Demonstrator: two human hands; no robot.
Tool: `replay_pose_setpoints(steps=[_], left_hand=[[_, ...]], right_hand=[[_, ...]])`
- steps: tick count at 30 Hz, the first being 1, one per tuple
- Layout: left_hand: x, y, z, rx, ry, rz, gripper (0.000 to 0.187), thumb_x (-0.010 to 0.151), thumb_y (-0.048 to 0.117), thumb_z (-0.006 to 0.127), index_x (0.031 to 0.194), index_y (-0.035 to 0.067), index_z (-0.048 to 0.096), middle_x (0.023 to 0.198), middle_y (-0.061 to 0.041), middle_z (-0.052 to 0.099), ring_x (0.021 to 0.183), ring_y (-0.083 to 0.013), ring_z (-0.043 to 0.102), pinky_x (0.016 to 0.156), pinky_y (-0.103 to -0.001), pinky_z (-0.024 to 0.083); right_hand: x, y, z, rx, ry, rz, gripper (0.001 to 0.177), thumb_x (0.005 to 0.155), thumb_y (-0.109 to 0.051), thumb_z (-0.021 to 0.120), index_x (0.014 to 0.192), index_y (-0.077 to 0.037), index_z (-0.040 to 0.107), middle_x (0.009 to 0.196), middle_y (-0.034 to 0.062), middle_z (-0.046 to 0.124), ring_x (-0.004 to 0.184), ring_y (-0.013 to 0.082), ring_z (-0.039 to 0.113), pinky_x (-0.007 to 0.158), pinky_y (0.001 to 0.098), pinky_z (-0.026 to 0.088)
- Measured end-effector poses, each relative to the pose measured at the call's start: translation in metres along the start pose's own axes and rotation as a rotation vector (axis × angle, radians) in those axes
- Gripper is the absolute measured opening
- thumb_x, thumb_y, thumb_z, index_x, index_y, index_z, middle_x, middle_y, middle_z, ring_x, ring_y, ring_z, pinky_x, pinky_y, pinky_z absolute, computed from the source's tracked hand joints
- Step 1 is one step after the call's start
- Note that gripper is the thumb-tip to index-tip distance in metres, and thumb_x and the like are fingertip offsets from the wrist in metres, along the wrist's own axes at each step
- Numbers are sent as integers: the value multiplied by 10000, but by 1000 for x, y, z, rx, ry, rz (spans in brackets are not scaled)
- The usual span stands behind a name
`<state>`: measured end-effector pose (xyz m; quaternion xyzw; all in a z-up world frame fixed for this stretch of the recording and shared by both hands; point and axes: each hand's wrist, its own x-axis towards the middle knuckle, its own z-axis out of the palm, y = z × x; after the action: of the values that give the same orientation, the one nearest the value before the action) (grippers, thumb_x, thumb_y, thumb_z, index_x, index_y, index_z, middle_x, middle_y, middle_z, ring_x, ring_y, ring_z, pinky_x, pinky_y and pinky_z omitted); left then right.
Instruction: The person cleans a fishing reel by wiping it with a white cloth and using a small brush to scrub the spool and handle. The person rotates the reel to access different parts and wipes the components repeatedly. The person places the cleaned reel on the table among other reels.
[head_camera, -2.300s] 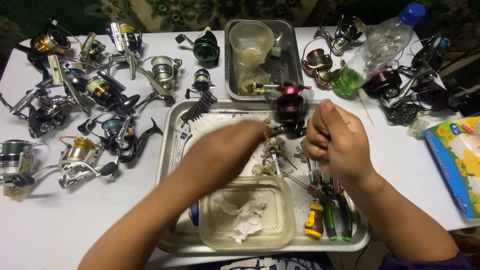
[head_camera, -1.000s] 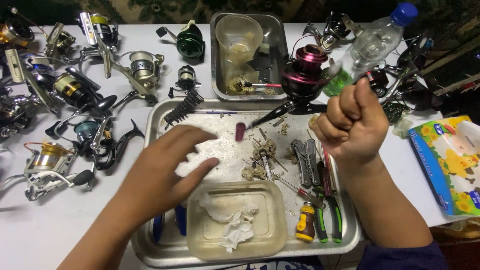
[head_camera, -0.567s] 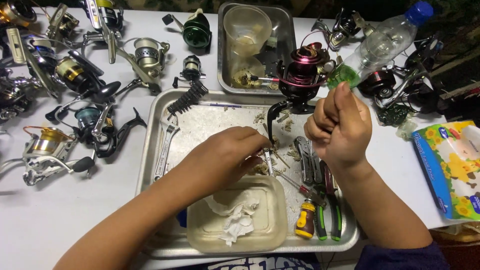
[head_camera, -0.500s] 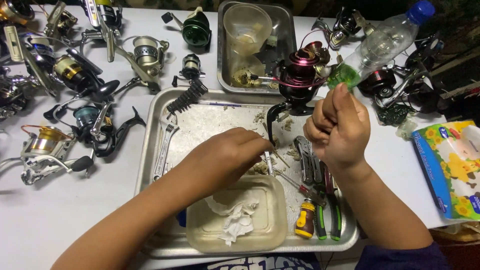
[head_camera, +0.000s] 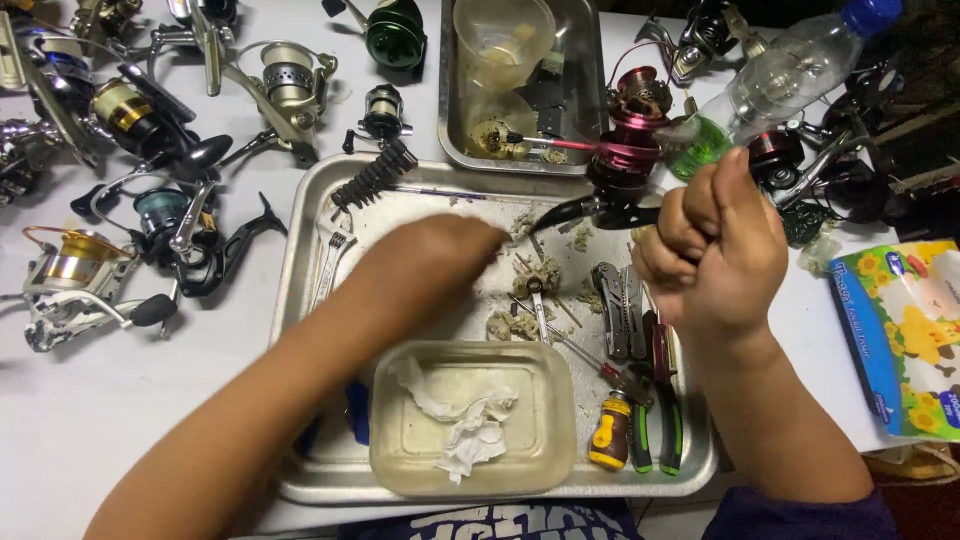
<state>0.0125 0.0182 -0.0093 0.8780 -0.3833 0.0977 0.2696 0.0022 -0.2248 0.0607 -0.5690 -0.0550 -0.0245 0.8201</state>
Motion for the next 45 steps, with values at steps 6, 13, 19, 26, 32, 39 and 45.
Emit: replay_pose_setpoints(steps=[6,13,19,26,32,39,45], left_hand=[[18,33,-50,-167,210,219,219,956,74,753,1154,48,664,965,-91,758,875,-248,745,765,-358,665],[16,6,-22,210,-1,20,199,782,-117,705,852,18,576,738,-117,630,596,-266,603,432,-394,532],[26,30,-75,-441,-160,94,169,933,192,643,1087,145,696,1025,-2,779,899,-144,746,819,-296,615],[22,15,-47,-104,-159,-17,92,857,46,687,910,117,660,790,-19,722,692,-209,686,590,-358,555],[29,-9,-83,-151,61,-83,216,904,138,753,1110,129,691,969,-31,749,841,-198,708,709,-329,575],[7,-21,-102,68,196,-365,306,1006,231,734,1258,62,690,1022,-67,777,757,-194,713,685,-378,544],[-15,-23,-101,134,269,-335,206,1026,176,750,1174,34,760,918,-65,756,706,-183,662,661,-336,516]], right_hand=[[-8,2,4,-17,-33,97,469,1032,-411,466,657,-166,327,523,-21,220,349,73,188,325,226,120],[-7,-9,1,-27,21,61,459,1008,-459,484,671,-178,348,547,-40,220,388,66,157,332,216,133],[-11,-1,2,-37,-59,104,462,1015,-428,542,682,-166,357,565,-24,251,404,67,203,325,186,197],[-4,-6,4,-117,-17,-29,445,1024,-462,513,707,-185,370,574,-45,259,403,62,231,313,206,219],[-5,-3,5,-49,-84,108,443,1029,-432,519,701,-169,380,567,-34,296,408,65,250,331,185,232],[13,-19,10,-72,-39,25,428,1018,-430,517,698,-184,374,549,-44,263,381,59,215,310,198,191],[25,-21,8,-69,-18,-26,418,1034,-407,493,716,-171,360,557,-30,250,396,55,193,317,194,165]])
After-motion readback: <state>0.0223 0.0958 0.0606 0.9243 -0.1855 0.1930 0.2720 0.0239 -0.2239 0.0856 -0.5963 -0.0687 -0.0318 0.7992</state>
